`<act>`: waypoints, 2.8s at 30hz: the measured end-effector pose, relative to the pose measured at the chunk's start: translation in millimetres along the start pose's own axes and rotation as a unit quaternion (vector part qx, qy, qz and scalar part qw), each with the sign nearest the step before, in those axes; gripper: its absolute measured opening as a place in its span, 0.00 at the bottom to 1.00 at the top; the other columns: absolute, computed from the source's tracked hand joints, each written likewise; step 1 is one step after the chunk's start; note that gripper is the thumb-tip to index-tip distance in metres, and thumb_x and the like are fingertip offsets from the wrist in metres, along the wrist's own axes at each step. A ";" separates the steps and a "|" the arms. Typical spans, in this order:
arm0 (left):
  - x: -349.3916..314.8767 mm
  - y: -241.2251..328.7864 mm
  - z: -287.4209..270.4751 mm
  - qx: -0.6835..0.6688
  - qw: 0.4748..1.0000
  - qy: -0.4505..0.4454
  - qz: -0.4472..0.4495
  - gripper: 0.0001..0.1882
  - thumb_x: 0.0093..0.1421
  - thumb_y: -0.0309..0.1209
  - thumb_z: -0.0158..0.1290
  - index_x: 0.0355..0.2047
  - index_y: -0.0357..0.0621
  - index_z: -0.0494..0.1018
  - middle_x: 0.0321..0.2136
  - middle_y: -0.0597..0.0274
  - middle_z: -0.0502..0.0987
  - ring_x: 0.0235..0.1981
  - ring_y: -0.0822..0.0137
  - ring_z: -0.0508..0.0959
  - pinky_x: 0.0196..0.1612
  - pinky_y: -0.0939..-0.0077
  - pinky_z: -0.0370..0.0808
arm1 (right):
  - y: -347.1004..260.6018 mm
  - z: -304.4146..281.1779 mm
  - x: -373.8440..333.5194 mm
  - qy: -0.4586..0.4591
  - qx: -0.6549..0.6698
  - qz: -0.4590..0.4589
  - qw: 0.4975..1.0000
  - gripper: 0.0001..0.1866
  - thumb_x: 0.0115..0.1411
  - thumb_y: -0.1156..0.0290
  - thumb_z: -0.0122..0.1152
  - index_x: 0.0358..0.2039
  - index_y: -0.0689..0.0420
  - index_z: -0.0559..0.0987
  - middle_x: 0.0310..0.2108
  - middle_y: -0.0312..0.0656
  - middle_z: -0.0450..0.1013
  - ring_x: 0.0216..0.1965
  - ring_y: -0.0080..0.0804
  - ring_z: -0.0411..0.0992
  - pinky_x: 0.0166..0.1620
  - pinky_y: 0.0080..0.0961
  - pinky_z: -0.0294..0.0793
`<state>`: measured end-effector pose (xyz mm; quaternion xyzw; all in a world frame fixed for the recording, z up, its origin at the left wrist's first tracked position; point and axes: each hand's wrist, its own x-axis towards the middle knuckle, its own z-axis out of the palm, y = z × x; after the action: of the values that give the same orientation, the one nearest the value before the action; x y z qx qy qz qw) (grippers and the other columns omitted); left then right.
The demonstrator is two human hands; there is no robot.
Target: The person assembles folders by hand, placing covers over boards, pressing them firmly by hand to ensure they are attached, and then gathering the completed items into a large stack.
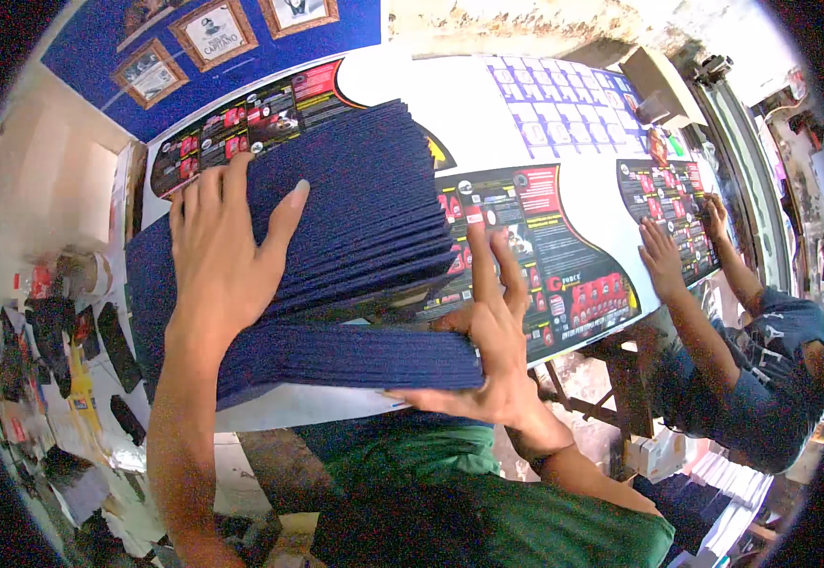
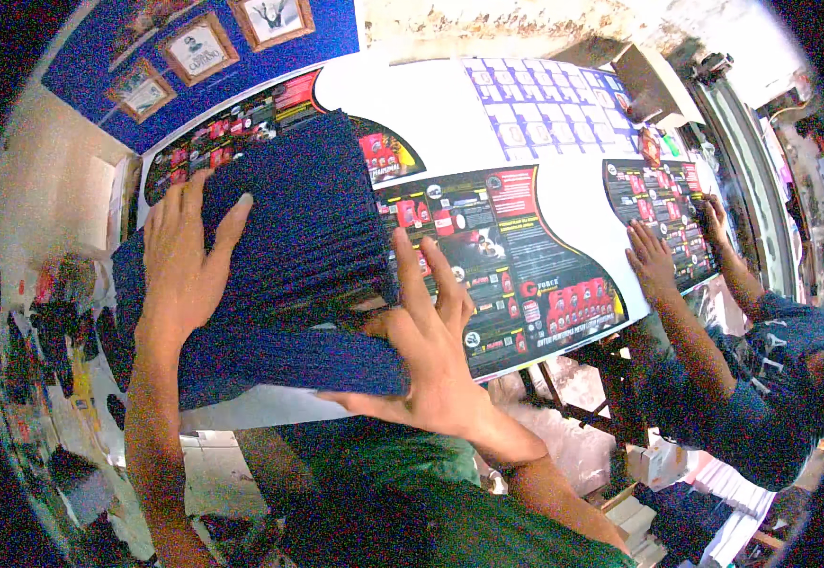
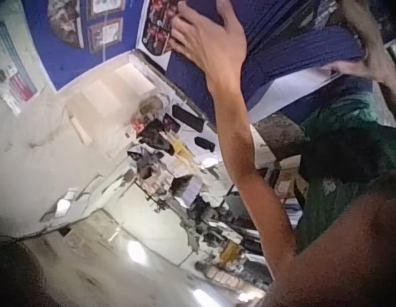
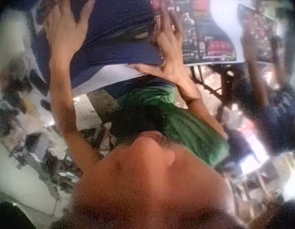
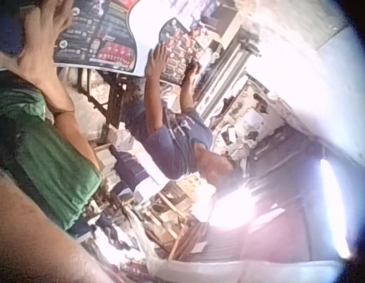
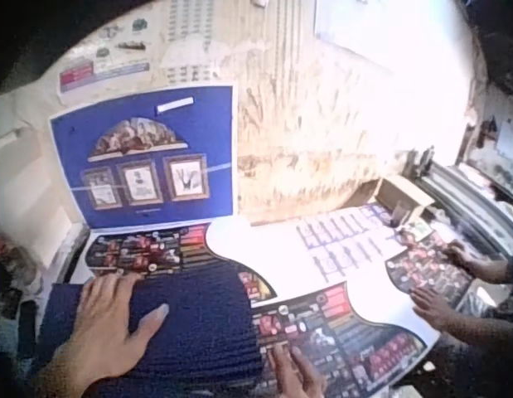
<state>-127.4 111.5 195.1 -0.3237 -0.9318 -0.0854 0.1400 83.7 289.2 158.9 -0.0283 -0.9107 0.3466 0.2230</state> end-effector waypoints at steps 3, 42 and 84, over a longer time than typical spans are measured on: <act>1.9 2.7 -4.7 -0.005 1.000 -0.013 0.007 0.36 0.70 0.53 0.51 0.63 0.31 0.65 0.54 0.41 0.72 0.59 0.43 0.69 0.68 0.48 0.58 | 7.8 2.6 -2.6 -0.013 0.041 0.001 0.999 0.31 0.46 0.43 0.78 0.43 0.52 0.81 0.77 0.65 0.43 0.75 0.68 0.42 0.70 0.60 0.41; 0.4 2.5 -5.6 -0.004 1.000 -0.019 0.017 0.32 0.72 0.50 0.49 0.63 0.34 0.65 0.56 0.40 0.71 0.60 0.41 0.69 0.66 0.51 0.61 | 13.0 -4.4 16.3 -0.024 0.046 -0.017 0.999 0.33 0.45 0.45 0.81 0.43 0.55 0.78 0.76 0.62 0.46 0.76 0.69 0.40 0.69 0.68 0.39; -0.2 2.8 -6.7 -0.005 1.000 -0.011 0.025 0.33 0.72 0.51 0.49 0.63 0.34 0.65 0.55 0.40 0.72 0.59 0.42 0.70 0.66 0.52 0.61 | 12.6 -7.4 22.2 -0.020 0.000 -0.015 1.000 0.43 0.41 0.41 0.81 0.50 0.56 0.73 0.76 0.59 0.45 0.76 0.65 0.40 0.69 0.64 0.43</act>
<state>-124.1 111.9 201.6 -0.3487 -0.9245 -0.0833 0.1298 65.6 307.9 164.3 -0.0073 -0.9154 0.3437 0.2095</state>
